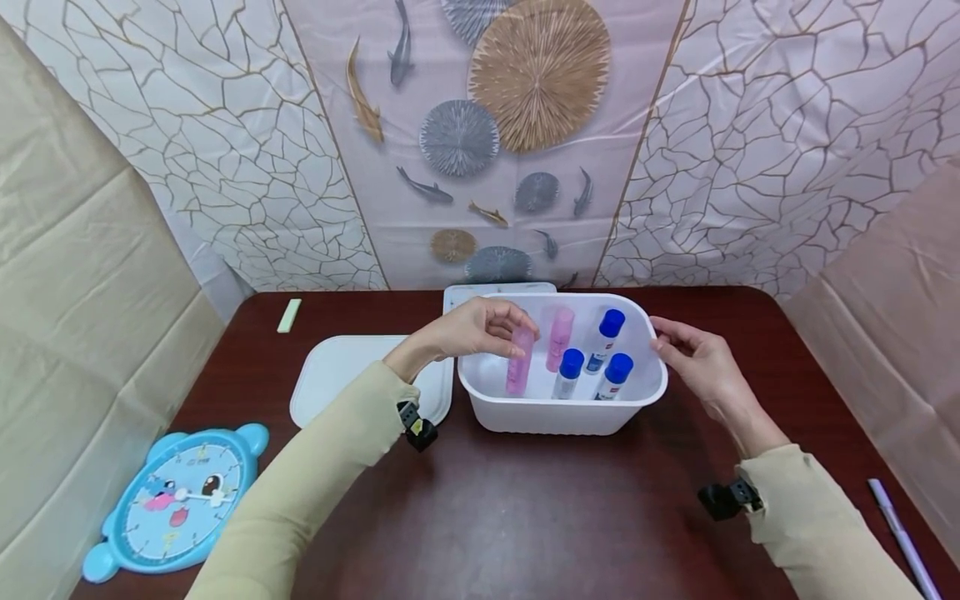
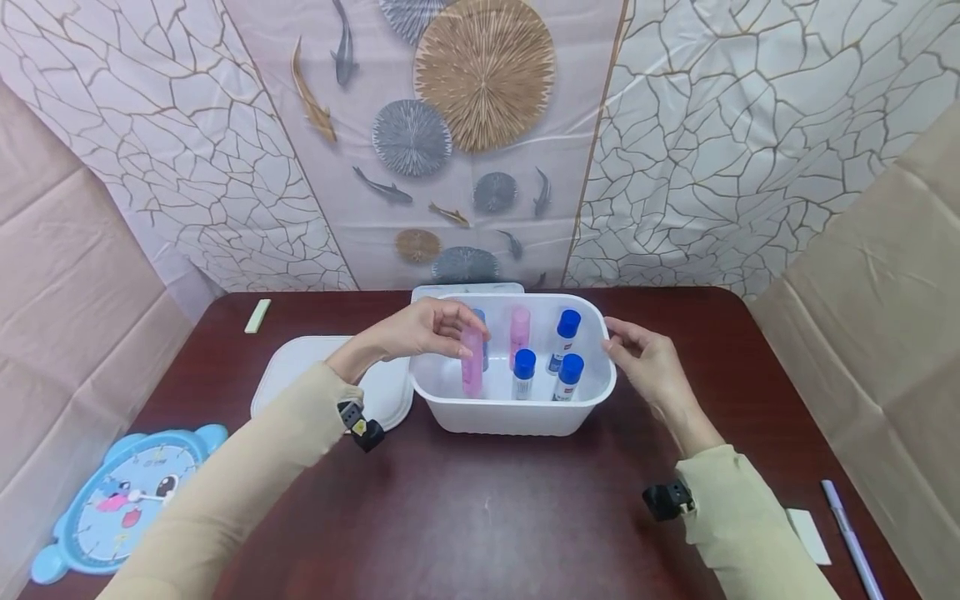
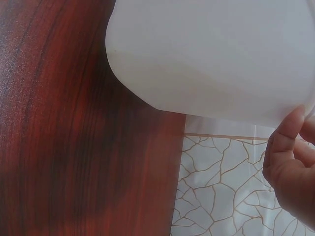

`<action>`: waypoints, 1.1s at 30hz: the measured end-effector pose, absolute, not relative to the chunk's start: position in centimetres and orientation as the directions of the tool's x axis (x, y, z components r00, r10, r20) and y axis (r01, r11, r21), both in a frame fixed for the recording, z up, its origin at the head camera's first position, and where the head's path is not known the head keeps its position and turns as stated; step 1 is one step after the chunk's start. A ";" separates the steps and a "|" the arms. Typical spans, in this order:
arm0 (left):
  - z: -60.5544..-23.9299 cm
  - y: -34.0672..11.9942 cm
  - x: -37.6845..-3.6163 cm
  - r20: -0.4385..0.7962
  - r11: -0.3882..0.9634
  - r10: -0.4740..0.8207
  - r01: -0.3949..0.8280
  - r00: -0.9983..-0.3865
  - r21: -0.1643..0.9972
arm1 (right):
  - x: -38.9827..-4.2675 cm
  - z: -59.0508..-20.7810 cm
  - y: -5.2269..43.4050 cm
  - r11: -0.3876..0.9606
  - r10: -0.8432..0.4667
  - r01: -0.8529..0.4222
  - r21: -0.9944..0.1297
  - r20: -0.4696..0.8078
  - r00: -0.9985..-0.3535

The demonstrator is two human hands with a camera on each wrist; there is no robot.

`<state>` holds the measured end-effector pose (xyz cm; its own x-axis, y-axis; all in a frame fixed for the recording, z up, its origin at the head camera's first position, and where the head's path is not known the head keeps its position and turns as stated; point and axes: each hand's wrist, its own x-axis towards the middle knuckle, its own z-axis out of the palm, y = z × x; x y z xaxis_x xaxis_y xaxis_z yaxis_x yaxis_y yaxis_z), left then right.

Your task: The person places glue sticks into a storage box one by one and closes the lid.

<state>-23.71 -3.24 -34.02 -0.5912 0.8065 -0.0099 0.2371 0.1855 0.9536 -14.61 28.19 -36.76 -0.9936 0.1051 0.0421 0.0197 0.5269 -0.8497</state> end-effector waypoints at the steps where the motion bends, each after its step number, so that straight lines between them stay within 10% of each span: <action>1: -34.2 -3.1 -23.9 -0.010 0.191 0.817 0.253 -0.577 0.949 | -14.6 -36.8 28.2 0.526 0.104 0.017 -0.850 0.045 -0.994; 33: -35.0 -1.7 -24.1 -0.123 0.371 0.869 0.466 -0.479 0.803 | -14.5 -36.8 28.2 0.516 0.105 0.012 -0.856 0.049 -0.993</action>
<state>-24.06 -1.74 -34.99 -0.4788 0.8692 -0.1232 0.4661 0.3706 0.8034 -14.51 28.16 -36.84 -0.9932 0.1052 0.0490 0.0125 0.5164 -0.8563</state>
